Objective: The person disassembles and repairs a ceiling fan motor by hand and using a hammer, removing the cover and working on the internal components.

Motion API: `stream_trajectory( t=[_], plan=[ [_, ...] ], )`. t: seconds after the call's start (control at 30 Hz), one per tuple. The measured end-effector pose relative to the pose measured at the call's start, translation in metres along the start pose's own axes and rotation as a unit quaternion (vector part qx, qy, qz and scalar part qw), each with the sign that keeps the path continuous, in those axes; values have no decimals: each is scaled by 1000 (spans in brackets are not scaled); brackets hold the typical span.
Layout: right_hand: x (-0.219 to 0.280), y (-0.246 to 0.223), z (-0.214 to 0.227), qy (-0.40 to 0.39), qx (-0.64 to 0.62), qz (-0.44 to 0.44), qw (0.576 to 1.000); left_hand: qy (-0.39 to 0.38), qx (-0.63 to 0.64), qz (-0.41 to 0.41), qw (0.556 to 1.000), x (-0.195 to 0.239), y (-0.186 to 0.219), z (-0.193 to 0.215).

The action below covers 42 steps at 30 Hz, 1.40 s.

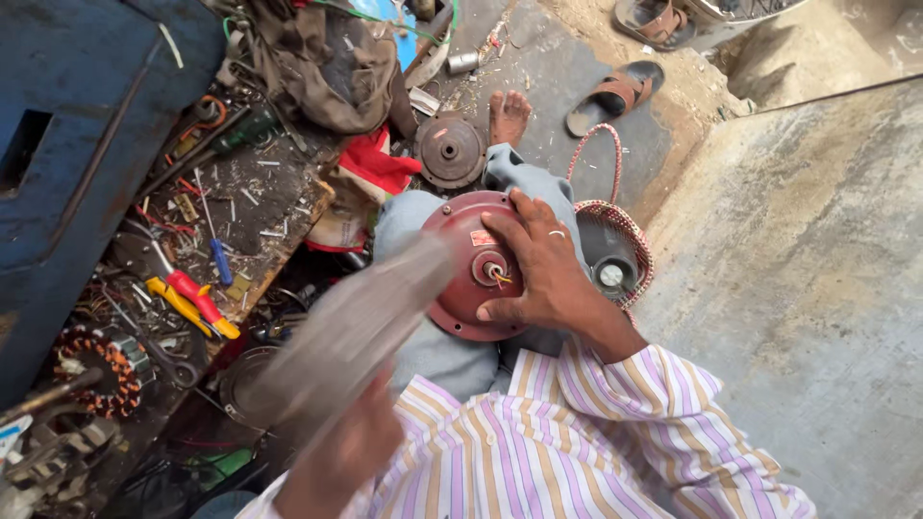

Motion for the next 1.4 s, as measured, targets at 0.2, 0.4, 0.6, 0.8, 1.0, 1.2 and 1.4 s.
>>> stream_trajectory(
  t=[0.2, 0.4, 0.6, 0.8, 1.0, 1.2, 1.4],
  plan=[
    [4, 7, -7, -26, 10, -15, 999, -164, -52, 102, 980, 12, -28, -37],
    [-3, 8, -1, -2, -1, 0, 1000, -4, 26, -9, 1000, 22, 16, 37],
    [4, 14, -4, 44, 8, 20, 999, -80, -45, -30, 995, 41, 19, 0],
    [0, 8, -4, 14, -17, 7, 1000, -99, -124, -38, 987, 45, -8, -36],
    [-2, 11, 0, 11, -15, 14, 1000, -51, -136, 6, 989, 43, -10, -12],
    [-1, 22, -16, -2, -3, 15, 1000, -34, -128, -39, 990, 64, -27, -34],
    [6, 23, -5, 7, -41, 32, 999, -29, -162, 4, 986, 88, -65, -41]
  ],
)
Point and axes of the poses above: each hand's wrist, its own x-axis away from the middle knuckle, its own z-axis out of the back of the hand, y = z × x, the point moved 6 cm from there along -x, towards the middle knuckle, and after that the axes turned 4 degrees about -x, right-handed, at the moved point
